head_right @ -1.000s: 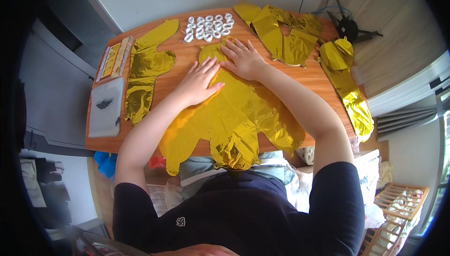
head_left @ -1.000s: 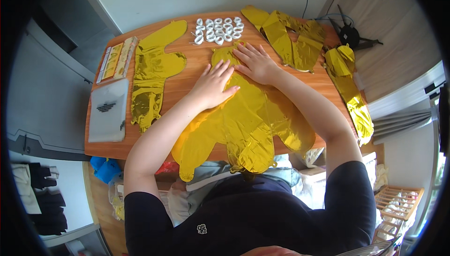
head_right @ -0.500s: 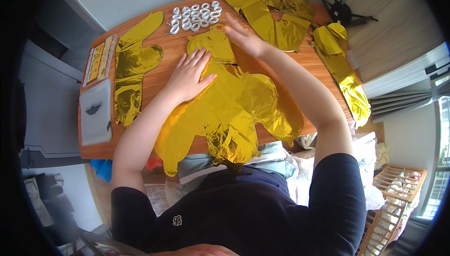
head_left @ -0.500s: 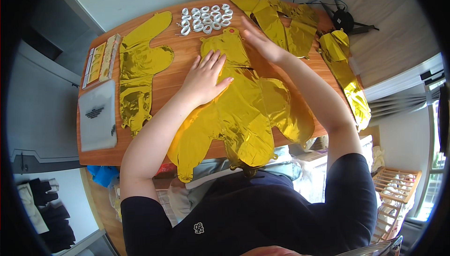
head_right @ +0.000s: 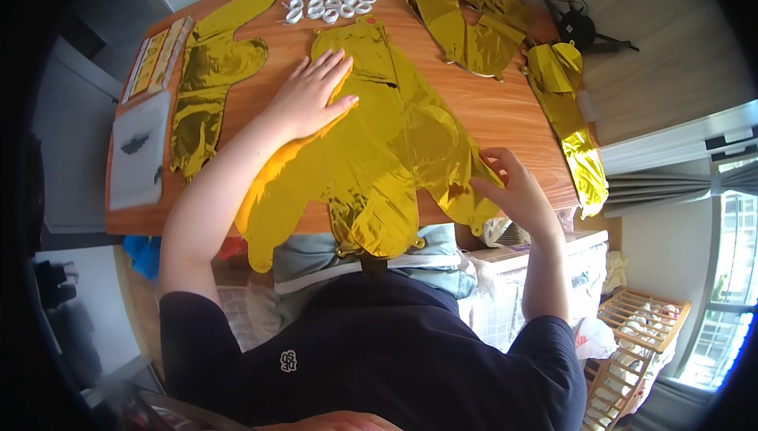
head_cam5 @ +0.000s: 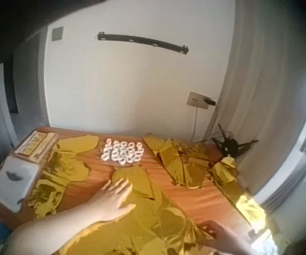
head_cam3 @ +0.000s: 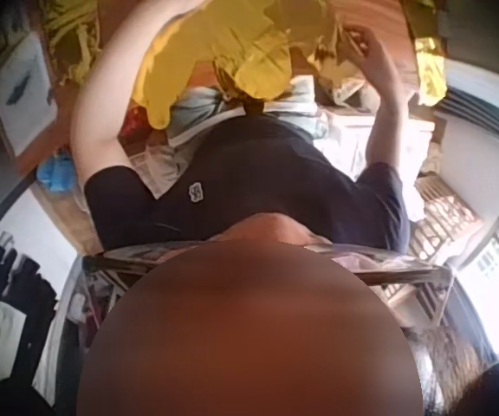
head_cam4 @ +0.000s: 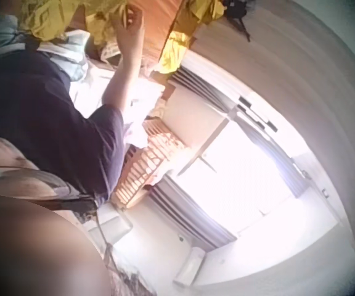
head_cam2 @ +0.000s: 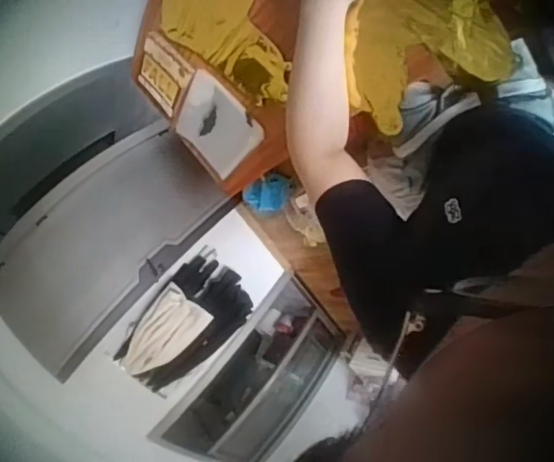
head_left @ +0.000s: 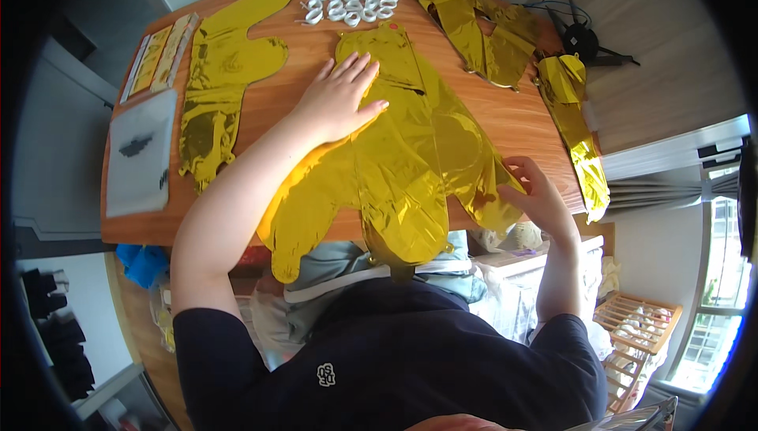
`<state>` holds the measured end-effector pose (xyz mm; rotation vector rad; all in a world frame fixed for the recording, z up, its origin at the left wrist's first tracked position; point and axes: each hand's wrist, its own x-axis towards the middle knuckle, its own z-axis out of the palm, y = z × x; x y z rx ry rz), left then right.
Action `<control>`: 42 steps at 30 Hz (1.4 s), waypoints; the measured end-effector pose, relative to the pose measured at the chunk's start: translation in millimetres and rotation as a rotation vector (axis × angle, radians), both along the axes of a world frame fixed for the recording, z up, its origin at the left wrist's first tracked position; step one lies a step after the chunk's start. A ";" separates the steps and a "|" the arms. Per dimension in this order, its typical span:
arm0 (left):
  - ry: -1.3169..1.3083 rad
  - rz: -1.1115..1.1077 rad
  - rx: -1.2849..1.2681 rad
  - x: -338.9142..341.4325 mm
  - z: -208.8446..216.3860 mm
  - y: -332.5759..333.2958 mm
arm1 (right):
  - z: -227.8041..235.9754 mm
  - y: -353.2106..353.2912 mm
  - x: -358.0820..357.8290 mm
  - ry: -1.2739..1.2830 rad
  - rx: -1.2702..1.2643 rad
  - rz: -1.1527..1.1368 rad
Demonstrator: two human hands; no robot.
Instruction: Organizing, folding, and preparing gold foil star-shaped balloons on a table and bed.
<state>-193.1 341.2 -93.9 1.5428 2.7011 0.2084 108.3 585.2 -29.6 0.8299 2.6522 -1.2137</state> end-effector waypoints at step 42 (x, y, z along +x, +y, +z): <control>0.011 -0.040 0.094 -2.2 -6.5 0.5 | -26.5 -26.6 -153.3 0.454 0.539 0.339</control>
